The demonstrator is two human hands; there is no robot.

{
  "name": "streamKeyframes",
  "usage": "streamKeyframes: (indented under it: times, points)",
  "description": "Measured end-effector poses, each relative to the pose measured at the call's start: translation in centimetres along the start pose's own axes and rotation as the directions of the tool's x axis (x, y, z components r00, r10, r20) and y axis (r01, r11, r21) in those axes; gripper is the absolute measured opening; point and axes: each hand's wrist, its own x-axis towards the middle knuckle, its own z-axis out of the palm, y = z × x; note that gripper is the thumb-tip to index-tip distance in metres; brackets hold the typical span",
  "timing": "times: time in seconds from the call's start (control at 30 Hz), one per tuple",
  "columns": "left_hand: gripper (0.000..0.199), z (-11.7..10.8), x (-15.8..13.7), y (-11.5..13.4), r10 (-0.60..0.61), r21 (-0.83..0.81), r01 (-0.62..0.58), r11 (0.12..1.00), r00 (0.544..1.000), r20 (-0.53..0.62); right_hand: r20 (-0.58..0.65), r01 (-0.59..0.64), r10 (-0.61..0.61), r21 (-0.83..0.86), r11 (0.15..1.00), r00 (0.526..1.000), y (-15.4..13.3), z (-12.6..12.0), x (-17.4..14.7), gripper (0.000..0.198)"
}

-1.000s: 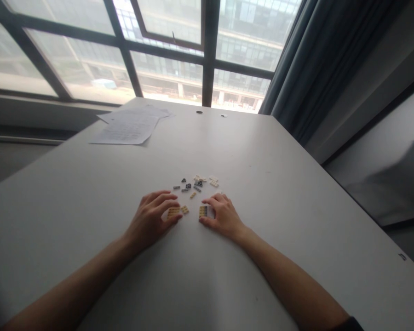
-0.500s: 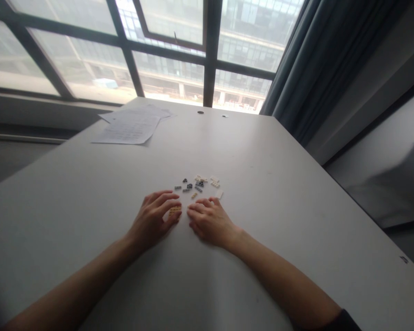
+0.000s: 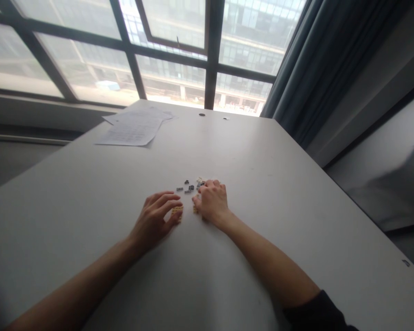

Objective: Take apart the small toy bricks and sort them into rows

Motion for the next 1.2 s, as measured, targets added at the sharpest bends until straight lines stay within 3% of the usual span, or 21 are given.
streamKeyframes:
  times: [0.17,0.3,0.43,0.6,0.7,0.77,0.83,0.9,0.93,0.97,1.03,1.1,1.13,1.2]
  points:
    - [0.013,-0.1,-0.1,0.0,0.001,-0.007,-0.001,1.000,1.000,-0.009,0.055,0.020,-0.015,-0.084,0.996,0.998,-0.5,0.4,0.9,0.019]
    - [0.012,0.0,-0.1,0.0,0.002,-0.011,-0.002,1.000,1.000,-0.025,0.043,0.073,-0.071,-0.054,0.996,0.997,-0.2,0.7,1.1,0.015]
    - [0.011,0.1,0.0,0.0,0.010,-0.016,-0.011,1.000,0.998,-0.068,-0.055,0.190,-0.184,0.128,0.973,0.981,0.1,0.6,0.5,0.014]
    - [0.013,0.0,-0.1,0.0,0.030,-0.019,-0.034,0.999,0.986,-0.164,-0.229,0.338,-0.268,0.372,0.865,0.936,-0.1,-0.1,-0.9,0.017]
    - [0.016,-0.1,-0.1,0.2,0.041,-0.033,-0.049,0.998,0.976,-0.214,-0.184,0.241,-0.156,0.693,0.679,0.970,-0.4,-0.7,-1.5,0.016]
    - [0.018,-0.2,-0.1,0.3,0.060,-0.040,-0.071,0.997,0.971,-0.231,-0.017,0.039,-0.056,0.904,0.425,0.998,-0.5,-0.9,-1.7,0.017]
    - [0.019,-0.2,-0.1,0.4,0.081,-0.043,-0.093,0.995,0.968,-0.238,0.171,-0.166,-0.014,0.973,0.159,0.985,-0.6,-1.1,-1.8,0.019]
    - [0.018,-0.2,-0.1,0.5,0.094,-0.042,-0.107,0.993,0.967,-0.236,0.263,-0.262,-0.013,0.964,0.037,0.965,-0.5,-1.3,-1.8,0.020]
    - [0.016,-0.2,-0.1,0.5,0.096,-0.041,-0.109,0.993,0.968,-0.233,0.265,-0.263,-0.020,0.963,0.057,0.964,-0.5,-1.4,-1.8,0.021]
    - [0.015,-0.2,-0.1,0.4,0.094,-0.038,-0.105,0.994,0.969,-0.227,0.238,-0.233,-0.025,0.963,0.136,0.971,-0.4,-1.5,-1.8,0.020]
    - [0.012,-0.2,-0.1,0.4,0.074,-0.028,-0.082,0.996,0.974,-0.215,0.119,-0.086,-0.049,0.897,0.434,0.992,-0.2,-1.7,-1.8,0.018]
    - [0.010,-0.1,-0.1,0.3,0.040,-0.016,-0.044,0.999,0.980,-0.194,-0.004,0.111,-0.144,0.656,0.746,0.990,0.0,-1.7,-1.9,0.014]
    - [0.010,-0.1,-0.1,0.3,0.023,-0.010,-0.025,1.000,0.983,-0.180,-0.025,0.195,-0.212,0.508,0.839,0.977,0.0,-1.6,-2.0,0.013]
    - [0.010,-0.1,-0.1,0.3,0.002,0.000,-0.002,1.000,0.989,-0.148,0.003,0.306,-0.320,0.284,0.909,0.947,-0.2,-1.2,-2.2,0.012]
